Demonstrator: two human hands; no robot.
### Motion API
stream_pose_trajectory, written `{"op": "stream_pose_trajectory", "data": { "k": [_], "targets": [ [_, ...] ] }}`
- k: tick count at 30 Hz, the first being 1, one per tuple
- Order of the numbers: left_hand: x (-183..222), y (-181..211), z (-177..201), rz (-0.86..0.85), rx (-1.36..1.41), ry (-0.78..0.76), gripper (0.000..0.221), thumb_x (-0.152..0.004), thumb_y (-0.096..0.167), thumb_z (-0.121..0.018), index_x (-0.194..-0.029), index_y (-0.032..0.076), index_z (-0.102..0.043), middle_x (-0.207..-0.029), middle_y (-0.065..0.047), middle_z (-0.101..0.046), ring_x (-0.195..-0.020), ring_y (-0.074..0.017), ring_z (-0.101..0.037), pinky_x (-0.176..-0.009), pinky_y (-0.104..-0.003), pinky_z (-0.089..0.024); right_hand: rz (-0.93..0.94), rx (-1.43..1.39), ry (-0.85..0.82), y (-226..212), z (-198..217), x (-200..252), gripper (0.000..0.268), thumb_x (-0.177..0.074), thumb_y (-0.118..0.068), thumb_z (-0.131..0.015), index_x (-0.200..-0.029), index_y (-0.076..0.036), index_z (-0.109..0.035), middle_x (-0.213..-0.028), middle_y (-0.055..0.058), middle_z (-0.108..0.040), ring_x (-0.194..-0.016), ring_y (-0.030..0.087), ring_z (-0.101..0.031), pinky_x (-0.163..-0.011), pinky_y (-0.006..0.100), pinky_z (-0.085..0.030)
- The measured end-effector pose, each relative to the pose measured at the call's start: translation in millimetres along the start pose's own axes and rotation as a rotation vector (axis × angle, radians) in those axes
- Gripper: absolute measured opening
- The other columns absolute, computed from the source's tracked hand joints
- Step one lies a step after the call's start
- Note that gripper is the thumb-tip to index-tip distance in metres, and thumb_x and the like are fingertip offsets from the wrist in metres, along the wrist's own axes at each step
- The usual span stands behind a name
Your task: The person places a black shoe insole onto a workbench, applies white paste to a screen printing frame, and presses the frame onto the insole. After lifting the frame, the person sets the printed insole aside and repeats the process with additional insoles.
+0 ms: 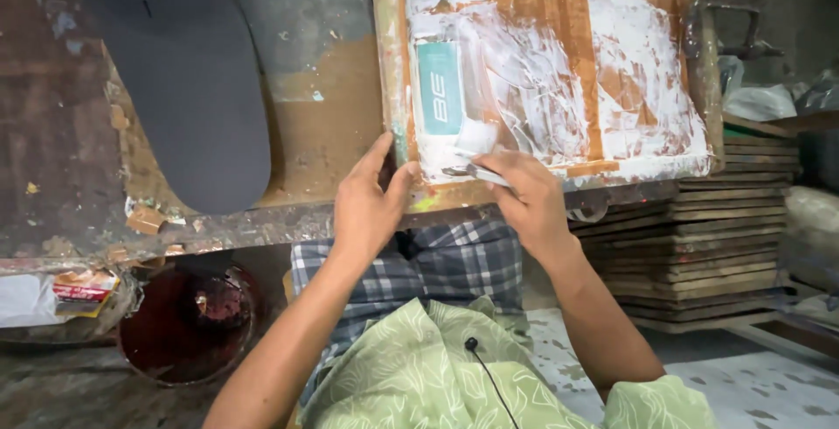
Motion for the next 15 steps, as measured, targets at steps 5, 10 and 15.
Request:
{"op": "stream_pose_trajectory", "data": {
  "k": [5,10,15],
  "targets": [
    [17,101,47,-0.255,0.474,-0.181,0.051,-0.097,0.019,-0.069,-0.144,0.005,-0.056,-0.142,-0.018,-0.066,-0.112,-0.0218,-0.076,-0.097,-0.032,-0.061,0.255,-0.18,0.471,-2,43,10,0.029,-0.097,0.002,-0.057,-0.123,0.0,-0.069,-0.122,0.017,-0.072,-0.112,0.032,-0.07,-0.107,0.045,-0.055],
    [-26,107,20,-0.71,0.338,-0.227,0.036,-0.109,0.011,-0.064,-0.145,0.008,-0.058,-0.153,-0.014,-0.058,-0.138,-0.0291,-0.062,-0.117,-0.038,-0.052,0.363,-0.137,0.812,29,144,22,0.025,-0.105,-0.01,-0.065,-0.125,0.004,-0.062,-0.122,0.024,-0.072,-0.106,0.033,-0.073,-0.09,0.042,-0.063],
    [-68,28,-65,-0.706,-0.274,-0.188,0.044,-0.101,0.022,-0.063,-0.139,0.002,-0.06,-0.155,-0.019,-0.047,-0.141,-0.0402,-0.043,-0.118,-0.049,-0.037,0.416,0.03,0.928,59,173,42,0.022,-0.107,-0.005,-0.064,-0.123,0.009,-0.064,-0.115,0.026,-0.07,-0.097,0.034,-0.07,-0.085,0.042,-0.059]
  ]
}}
Point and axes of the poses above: each hand's wrist, its own x-axis away from the middle knuckle, its own z-axis out of the back of the hand, y = z × x, the point moved 4 cm from there along -x, towards the middle knuckle
